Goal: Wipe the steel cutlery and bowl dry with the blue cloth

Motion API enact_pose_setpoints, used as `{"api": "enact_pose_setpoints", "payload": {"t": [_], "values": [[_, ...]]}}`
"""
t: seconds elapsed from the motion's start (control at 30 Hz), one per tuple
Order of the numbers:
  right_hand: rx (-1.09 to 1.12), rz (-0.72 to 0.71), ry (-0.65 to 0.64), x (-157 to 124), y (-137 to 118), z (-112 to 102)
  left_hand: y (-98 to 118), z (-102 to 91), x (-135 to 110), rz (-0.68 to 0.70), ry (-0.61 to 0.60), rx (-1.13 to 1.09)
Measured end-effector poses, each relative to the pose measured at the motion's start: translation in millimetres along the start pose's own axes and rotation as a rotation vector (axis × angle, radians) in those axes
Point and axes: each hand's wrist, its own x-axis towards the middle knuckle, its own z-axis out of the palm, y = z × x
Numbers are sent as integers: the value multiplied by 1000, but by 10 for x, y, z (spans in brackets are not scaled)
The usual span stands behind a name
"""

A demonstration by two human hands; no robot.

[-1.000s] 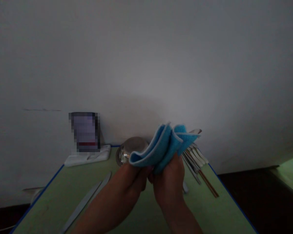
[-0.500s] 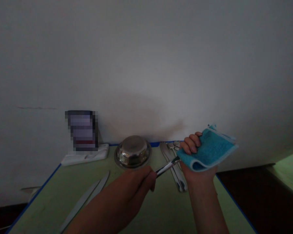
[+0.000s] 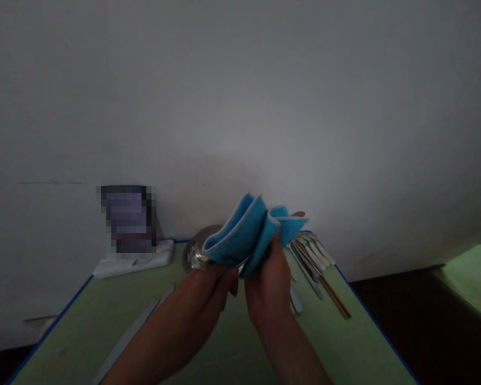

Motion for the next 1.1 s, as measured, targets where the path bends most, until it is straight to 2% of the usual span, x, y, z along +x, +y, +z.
{"api": "enact_pose_setpoints", "payload": {"t": [0.1, 0.27, 0.37, 0.47, 0.57, 0.67, 0.77, 0.93, 1.03, 1.1], "values": [[54, 21, -42, 62, -62, -9, 27, 17, 19, 16, -8, 26], [133, -34, -76, 178, -352, -68, 77, -15, -9, 34, -115, 14], [183, -117, -92, 221, -503, -126, 62, -39, -12, 49, -31, 73], [181, -171, -47, 229, -563, -142, 46, -23, 7, 118, 49, 191], [162, -146, 41, 215, -539, -106, 40, 12, 28, 210, 83, 289], [128, -144, 74, 178, -436, -57, 33, 28, 37, 206, 70, 344], [68, -139, 37, 95, -258, -22, 22, 28, 42, 155, -3, 336], [-55, -53, -45, -55, 15, 18, 1, 34, 54, 125, -1, 311], [-25, -23, -46, -11, -2, 9, 3, 0, 36, 110, -51, 246], [17, -59, -25, 69, -110, -20, 11, -50, 5, 103, -106, 204]]}}
